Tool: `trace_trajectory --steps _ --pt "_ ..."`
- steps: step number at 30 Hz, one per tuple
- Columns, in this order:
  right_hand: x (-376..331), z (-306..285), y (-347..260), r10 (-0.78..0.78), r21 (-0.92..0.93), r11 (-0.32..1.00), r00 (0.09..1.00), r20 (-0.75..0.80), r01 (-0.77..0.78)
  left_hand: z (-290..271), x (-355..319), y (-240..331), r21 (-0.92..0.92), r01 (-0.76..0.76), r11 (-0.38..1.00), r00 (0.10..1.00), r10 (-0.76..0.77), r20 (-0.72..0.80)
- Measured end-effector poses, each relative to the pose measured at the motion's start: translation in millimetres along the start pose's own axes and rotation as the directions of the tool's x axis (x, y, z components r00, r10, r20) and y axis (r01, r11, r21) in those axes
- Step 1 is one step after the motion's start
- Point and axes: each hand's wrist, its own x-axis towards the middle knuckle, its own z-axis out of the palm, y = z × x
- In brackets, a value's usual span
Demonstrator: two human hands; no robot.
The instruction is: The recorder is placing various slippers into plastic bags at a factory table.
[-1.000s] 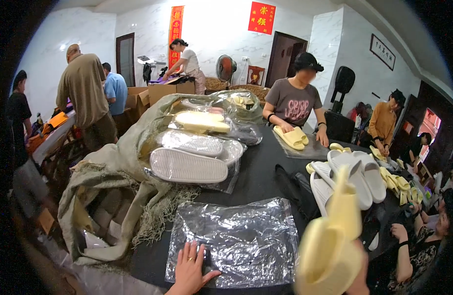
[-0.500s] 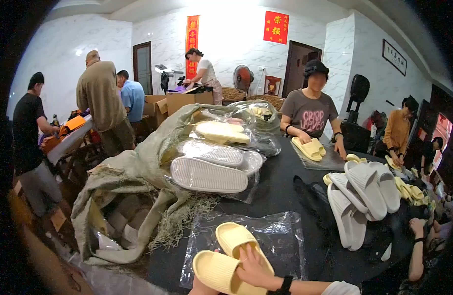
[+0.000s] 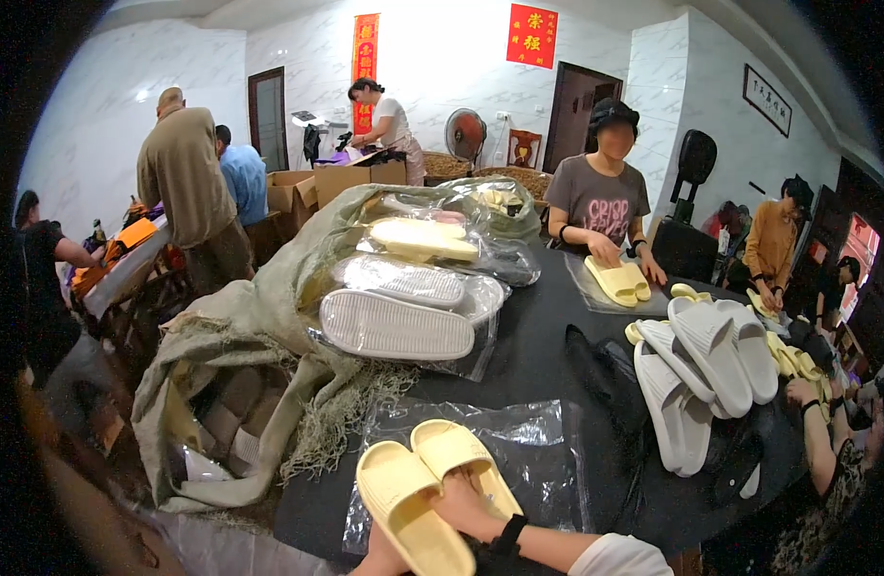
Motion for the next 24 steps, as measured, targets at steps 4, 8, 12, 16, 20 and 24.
trace_trajectory --steps 4,8,12,16,20,24 --pt "5.8 -18.2 39.7 0.018 0.246 0.968 0.993 0.118 -0.047 0.2 0.9 1.0 0.446 -0.02 0.895 0.995 -0.025 0.095" --pt "9.3 -58.4 86.2 0.017 0.082 0.997 0.995 -0.102 -0.008 -3.7 4.2 4.8 0.465 -0.016 0.885 0.998 0.04 -0.043" --pt "22.9 -93.0 135.1 0.337 0.148 0.941 0.859 -0.384 -0.303 -4.7 6.7 10.2 0.469 -0.044 0.882 0.997 0.07 -0.037" --pt "17.4 -106.7 120.2 0.153 0.382 0.923 0.95 -0.273 -0.039 -3.2 5.3 8.1 0.471 -0.029 0.882 0.999 0.045 -0.022" --pt "11.8 -80.4 66.8 0.034 0.207 0.978 0.99 -0.139 -0.004 1.8 1.9 10.0 0.48 -0.004 0.877 1.0 0.0 0.008" --pt "5.9 -54.5 47.0 0.119 -0.211 0.971 0.992 0.045 -0.107 -1.2 -0.2 4.1 0.465 -0.006 0.885 1.0 -0.003 0.02"
